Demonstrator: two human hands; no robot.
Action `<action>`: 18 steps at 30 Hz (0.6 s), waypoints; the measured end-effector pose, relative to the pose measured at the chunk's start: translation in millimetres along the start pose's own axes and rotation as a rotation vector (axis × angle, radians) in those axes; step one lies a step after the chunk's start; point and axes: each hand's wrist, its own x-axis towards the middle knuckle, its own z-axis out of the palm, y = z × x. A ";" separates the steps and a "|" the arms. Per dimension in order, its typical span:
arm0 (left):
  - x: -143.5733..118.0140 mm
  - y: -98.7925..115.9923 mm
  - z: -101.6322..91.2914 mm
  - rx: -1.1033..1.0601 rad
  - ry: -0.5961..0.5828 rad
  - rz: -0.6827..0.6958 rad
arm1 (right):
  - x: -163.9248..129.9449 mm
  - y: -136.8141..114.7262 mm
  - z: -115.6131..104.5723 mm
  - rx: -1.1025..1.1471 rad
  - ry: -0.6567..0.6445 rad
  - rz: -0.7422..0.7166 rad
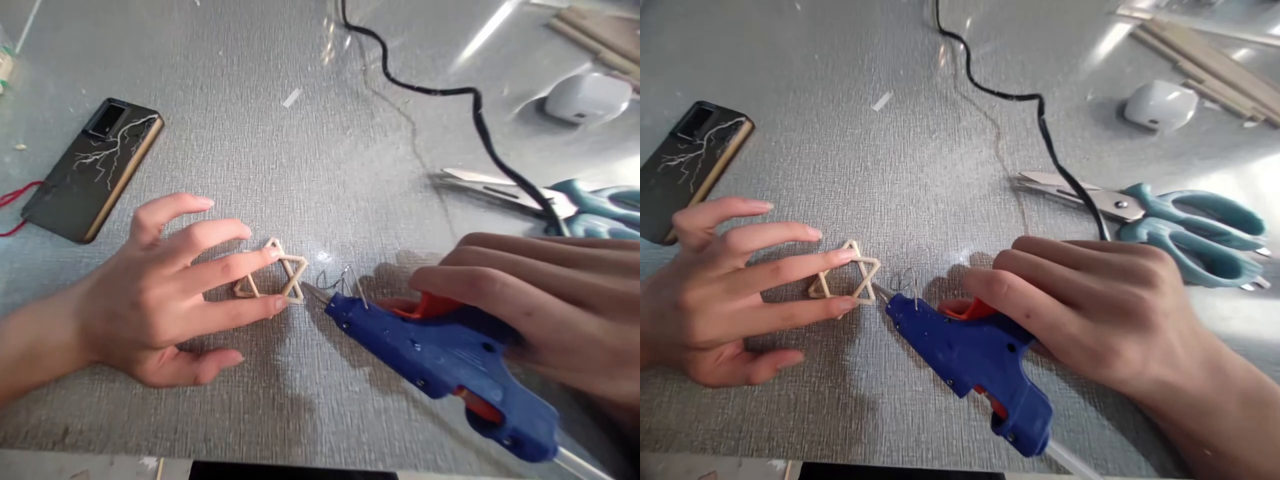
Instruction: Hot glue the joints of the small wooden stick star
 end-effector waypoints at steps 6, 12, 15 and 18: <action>-0.9 0.7 -0.1 -0.010 0.002 -0.006 | 6.1 -6.7 -0.5 0.037 -0.061 0.084; -2.3 1.5 0.2 -0.026 0.017 -0.009 | 9.4 -9.5 0.6 0.098 -0.039 0.089; -2.8 0.8 0.9 -0.035 0.023 0.009 | 12.6 -7.2 1.5 0.101 -0.034 0.032; -2.8 -0.3 2.0 -0.031 0.030 0.018 | 14.8 -5.5 0.9 0.100 -0.015 0.003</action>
